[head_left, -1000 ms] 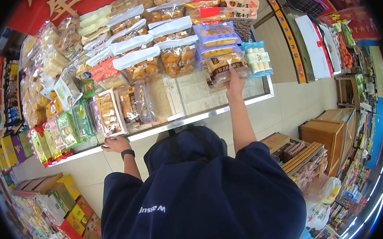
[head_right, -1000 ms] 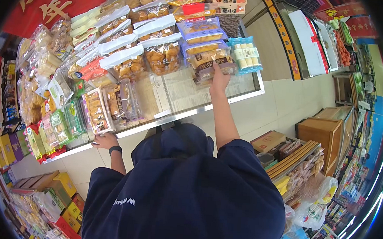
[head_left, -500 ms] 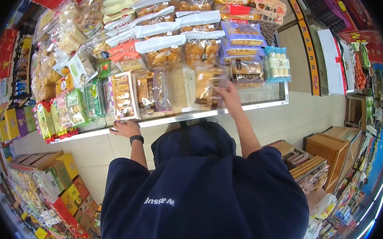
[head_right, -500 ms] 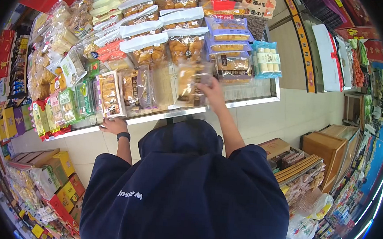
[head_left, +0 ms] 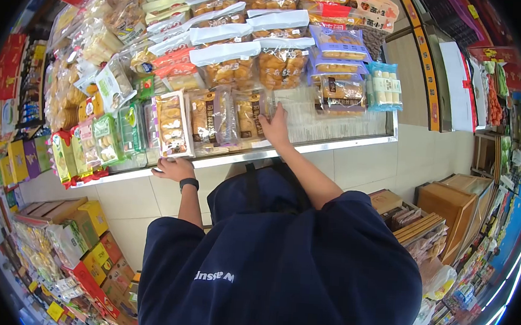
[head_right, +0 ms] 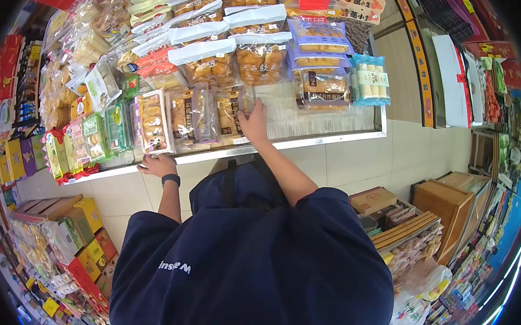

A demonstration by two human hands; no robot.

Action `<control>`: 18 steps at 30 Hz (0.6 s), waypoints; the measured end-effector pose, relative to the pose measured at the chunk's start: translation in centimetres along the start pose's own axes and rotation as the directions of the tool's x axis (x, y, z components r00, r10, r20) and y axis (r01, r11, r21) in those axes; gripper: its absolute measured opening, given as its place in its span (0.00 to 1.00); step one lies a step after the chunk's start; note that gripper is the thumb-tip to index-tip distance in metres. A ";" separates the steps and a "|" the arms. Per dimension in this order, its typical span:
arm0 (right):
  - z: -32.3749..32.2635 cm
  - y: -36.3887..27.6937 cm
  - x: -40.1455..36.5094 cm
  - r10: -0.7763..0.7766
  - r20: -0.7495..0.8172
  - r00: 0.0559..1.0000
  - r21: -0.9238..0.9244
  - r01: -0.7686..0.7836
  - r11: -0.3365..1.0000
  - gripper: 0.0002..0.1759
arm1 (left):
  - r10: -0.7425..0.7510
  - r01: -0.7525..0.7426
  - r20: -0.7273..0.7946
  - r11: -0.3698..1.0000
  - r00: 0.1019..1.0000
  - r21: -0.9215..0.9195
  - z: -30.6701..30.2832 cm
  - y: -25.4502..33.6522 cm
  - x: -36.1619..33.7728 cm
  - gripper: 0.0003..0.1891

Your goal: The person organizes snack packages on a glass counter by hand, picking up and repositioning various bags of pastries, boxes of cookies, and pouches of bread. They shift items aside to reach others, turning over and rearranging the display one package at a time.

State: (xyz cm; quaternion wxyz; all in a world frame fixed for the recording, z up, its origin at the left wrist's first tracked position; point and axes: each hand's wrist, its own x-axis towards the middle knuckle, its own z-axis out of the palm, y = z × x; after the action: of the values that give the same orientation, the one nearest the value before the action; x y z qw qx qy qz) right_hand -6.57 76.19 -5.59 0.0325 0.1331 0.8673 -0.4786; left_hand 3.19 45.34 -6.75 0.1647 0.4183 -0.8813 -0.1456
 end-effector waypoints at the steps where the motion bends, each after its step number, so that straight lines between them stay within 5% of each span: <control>1: -0.2 -0.3 -0.5 -0.029 -0.008 1.000 0.026 0.029 0.999 0.44 | -0.001 0.001 -0.002 1.000 1.000 -0.001 0.0 0.0 0.0 0.18; 5: -0.7 -1.8 -2.5 -0.327 -0.014 0.945 -0.225 0.316 0.922 0.48 | -0.011 0.011 -0.008 1.000 1.000 -0.002 0.1 -0.1 0.0 0.17; 8: -1.2 -4.1 -3.1 -0.418 0.219 0.881 -0.477 0.471 0.742 0.49 | -0.013 0.012 -0.018 1.000 1.000 -0.020 0.2 0.0 0.1 0.16; 18: 0.0 -3.0 -2.2 -0.263 0.272 0.926 -0.551 0.374 0.746 0.49 | -0.006 0.006 -0.011 1.000 1.000 -0.001 0.1 0.0 0.0 0.18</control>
State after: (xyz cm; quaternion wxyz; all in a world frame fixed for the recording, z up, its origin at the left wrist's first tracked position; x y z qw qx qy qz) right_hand -5.23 74.22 -2.73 0.0668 -0.0771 0.9762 -0.1915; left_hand 3.14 45.33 -6.90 0.1693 0.4215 -0.8792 -0.1442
